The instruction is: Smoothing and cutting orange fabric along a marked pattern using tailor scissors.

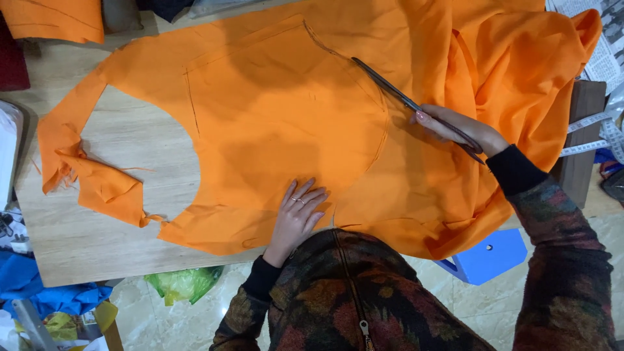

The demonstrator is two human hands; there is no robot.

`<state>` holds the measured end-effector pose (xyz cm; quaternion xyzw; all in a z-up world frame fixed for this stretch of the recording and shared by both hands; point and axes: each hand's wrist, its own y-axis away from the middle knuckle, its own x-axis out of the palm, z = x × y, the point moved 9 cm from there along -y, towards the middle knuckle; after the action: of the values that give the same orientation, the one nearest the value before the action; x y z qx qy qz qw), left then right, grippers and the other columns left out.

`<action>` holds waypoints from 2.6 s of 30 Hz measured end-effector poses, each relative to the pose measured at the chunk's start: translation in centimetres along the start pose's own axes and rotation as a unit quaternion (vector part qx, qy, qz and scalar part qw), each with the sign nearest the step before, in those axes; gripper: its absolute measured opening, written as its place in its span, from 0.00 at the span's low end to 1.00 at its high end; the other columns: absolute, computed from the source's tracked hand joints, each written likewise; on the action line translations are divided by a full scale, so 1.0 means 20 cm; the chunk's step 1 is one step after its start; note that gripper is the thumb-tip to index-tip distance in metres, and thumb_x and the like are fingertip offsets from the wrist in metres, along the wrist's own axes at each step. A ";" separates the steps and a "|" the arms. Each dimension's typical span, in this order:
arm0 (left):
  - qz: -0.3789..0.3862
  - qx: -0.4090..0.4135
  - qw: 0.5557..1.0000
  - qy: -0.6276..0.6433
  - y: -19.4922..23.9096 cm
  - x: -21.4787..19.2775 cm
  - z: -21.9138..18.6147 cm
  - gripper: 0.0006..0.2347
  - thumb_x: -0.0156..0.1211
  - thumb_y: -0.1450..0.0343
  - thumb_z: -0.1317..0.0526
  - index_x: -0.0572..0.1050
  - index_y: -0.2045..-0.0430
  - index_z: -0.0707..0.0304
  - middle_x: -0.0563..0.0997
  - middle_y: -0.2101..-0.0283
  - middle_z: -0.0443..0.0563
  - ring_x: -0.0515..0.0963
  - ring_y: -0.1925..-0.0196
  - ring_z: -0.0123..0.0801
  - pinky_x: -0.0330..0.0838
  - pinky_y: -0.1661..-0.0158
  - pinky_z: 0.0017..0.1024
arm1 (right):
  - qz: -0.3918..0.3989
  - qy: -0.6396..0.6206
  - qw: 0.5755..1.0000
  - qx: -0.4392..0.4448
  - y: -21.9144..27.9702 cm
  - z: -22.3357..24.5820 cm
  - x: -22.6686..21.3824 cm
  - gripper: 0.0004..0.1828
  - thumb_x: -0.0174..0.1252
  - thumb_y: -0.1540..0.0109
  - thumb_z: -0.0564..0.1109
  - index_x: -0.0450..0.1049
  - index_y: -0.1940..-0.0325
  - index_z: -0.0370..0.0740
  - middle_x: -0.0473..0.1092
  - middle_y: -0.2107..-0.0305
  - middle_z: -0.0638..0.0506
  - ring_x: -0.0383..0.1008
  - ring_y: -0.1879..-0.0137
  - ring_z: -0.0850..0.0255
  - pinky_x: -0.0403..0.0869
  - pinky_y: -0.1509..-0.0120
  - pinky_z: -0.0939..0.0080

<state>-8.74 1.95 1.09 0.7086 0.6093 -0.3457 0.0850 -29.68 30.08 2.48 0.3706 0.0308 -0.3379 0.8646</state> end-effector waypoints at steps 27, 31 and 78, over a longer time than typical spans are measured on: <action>-0.028 -0.015 0.999 0.015 -0.01 -0.04 0.01 0.15 0.52 0.23 0.51 0.81 0.52 0.58 0.83 0.47 0.49 0.72 0.32 0.45 0.49 0.29 0.49 | 0.047 0.029 0.998 0.007 -0.16 0.16 0.00 0.30 0.35 0.28 0.72 0.60 0.64 0.44 0.52 0.79 0.59 0.54 0.77 0.69 0.58 0.76 0.68; -0.024 -0.017 0.999 0.018 -0.01 -0.04 0.02 0.15 0.52 0.23 0.50 0.80 0.51 0.58 0.83 0.47 0.49 0.72 0.32 0.46 0.49 0.29 0.49 | 0.045 0.023 0.999 0.017 -0.22 0.07 0.00 0.32 0.33 0.28 0.73 0.60 0.64 0.44 0.50 0.78 0.58 0.53 0.77 0.68 0.57 0.75 0.69; -0.021 -0.027 0.999 0.026 0.01 -0.05 0.07 0.16 0.50 0.22 0.49 0.80 0.50 0.57 0.82 0.47 0.49 0.72 0.32 0.42 0.48 0.29 0.48 | -0.049 0.082 0.995 0.034 -0.47 0.11 0.12 0.43 0.33 0.31 0.81 0.63 0.61 0.36 0.62 0.80 0.47 0.68 0.74 0.56 0.70 0.73 0.57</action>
<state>-9.01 0.40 0.60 0.7020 0.6349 -0.3121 0.0813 -34.00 22.65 -2.54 0.4243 0.1085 -0.3495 0.8283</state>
